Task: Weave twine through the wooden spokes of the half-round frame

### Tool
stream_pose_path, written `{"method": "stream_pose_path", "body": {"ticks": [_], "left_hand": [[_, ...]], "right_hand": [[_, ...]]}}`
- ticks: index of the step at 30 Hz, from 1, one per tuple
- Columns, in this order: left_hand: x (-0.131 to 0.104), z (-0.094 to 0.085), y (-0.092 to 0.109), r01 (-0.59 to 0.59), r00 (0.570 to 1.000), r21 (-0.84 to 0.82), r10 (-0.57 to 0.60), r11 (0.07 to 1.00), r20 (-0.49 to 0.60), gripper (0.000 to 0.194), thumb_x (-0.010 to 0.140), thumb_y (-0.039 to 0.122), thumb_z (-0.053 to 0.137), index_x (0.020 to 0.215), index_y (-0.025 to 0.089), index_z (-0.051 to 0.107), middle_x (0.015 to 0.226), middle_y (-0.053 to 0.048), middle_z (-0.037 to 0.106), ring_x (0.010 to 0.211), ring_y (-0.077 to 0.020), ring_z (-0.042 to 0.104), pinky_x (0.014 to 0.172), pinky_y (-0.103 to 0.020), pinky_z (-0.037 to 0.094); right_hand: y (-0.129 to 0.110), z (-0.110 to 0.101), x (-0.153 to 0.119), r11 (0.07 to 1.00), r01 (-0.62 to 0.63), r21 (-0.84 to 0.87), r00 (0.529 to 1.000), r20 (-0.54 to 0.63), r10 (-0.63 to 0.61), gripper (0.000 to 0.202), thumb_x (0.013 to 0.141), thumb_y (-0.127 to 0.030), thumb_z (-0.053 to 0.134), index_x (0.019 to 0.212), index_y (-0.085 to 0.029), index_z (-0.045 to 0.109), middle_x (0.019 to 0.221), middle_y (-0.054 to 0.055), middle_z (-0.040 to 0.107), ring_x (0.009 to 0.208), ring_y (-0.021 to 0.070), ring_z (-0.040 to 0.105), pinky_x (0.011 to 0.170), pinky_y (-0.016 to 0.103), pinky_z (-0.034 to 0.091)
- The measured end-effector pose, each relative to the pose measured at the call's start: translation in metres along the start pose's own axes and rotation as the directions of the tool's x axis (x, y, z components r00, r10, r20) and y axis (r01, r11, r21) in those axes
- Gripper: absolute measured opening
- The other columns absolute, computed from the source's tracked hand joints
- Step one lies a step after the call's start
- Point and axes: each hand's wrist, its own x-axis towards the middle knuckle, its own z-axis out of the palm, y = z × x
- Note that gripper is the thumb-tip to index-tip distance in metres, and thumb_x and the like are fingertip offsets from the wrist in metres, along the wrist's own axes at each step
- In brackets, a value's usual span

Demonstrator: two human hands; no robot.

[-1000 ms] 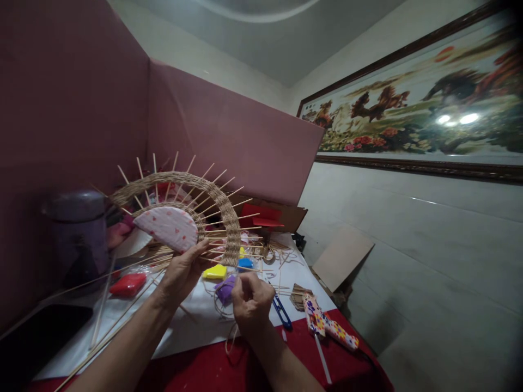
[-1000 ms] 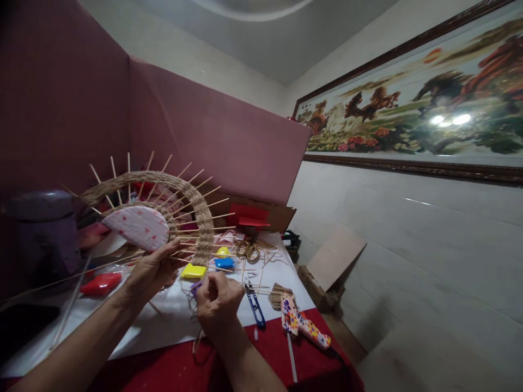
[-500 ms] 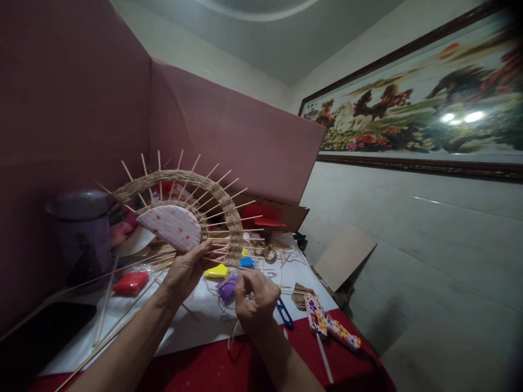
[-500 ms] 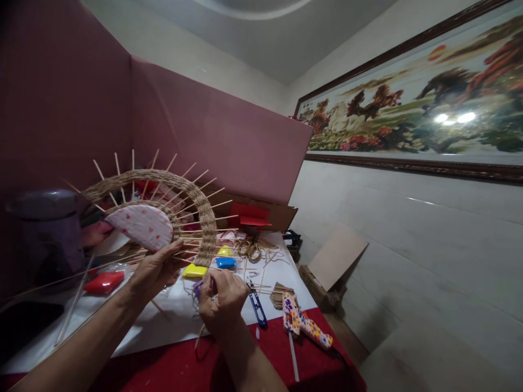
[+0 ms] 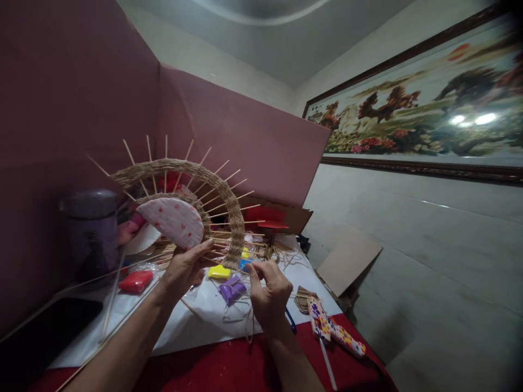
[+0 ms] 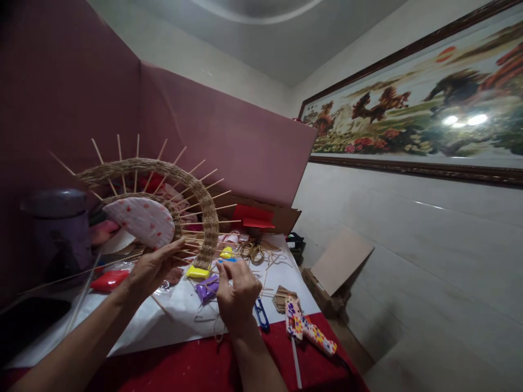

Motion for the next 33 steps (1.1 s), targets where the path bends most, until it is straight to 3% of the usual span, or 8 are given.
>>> {"method": "stream_pose_path", "body": {"ticks": [5,13,26,33], "left_hand": [[-0.003,0.008,-0.002,-0.008,1.000,0.065,0.009,0.998,-0.024,0.026,0.071,0.030,0.067,0.082,0.007,0.070,0.081,-0.013,0.072,0.072,-0.0214,0.067,0.062,-0.028,0.054],[-0.001,-0.001,0.004,0.023,0.999,-0.001,-0.023,1.000,-0.029,0.025,0.072,0.030,0.065,0.081,0.007,0.070,0.081,-0.013,0.072,0.072,-0.0201,0.067,0.061,-0.025,0.053],[-0.002,-0.005,0.011,-0.018,0.993,-0.094,0.007,0.995,-0.119,0.013,0.074,0.019,0.061,0.077,0.009,0.069,0.075,-0.010,0.072,0.066,-0.0169,0.067,0.057,-0.022,0.054],[-0.002,-0.008,0.009,-0.023,0.996,-0.085,0.016,0.996,-0.086,0.016,0.073,0.022,0.063,0.079,0.008,0.069,0.079,-0.011,0.072,0.068,-0.0177,0.067,0.057,-0.022,0.053]], "right_hand": [[0.002,0.003,-0.002,0.998,0.066,0.010,0.996,0.053,-0.066,0.011,0.082,-0.021,0.056,0.079,-0.020,0.067,0.068,0.002,0.058,0.063,0.0124,0.054,0.059,0.022,0.039],[0.006,0.002,0.002,0.999,-0.030,0.033,0.998,-0.063,0.032,0.006,0.080,-0.022,0.060,0.077,-0.017,0.061,0.067,0.001,0.059,0.061,0.0108,0.053,0.058,0.022,0.039],[0.015,0.001,0.004,1.000,-0.004,-0.018,0.992,-0.126,0.001,0.008,0.084,-0.020,0.056,0.077,-0.017,0.055,0.070,0.001,0.054,0.065,0.0117,0.052,0.062,0.023,0.041],[0.016,0.000,0.007,0.999,-0.035,0.001,0.997,-0.067,0.035,0.011,0.088,-0.018,0.045,0.080,-0.017,0.051,0.074,0.002,0.052,0.070,0.0140,0.050,0.065,0.026,0.040]]}}
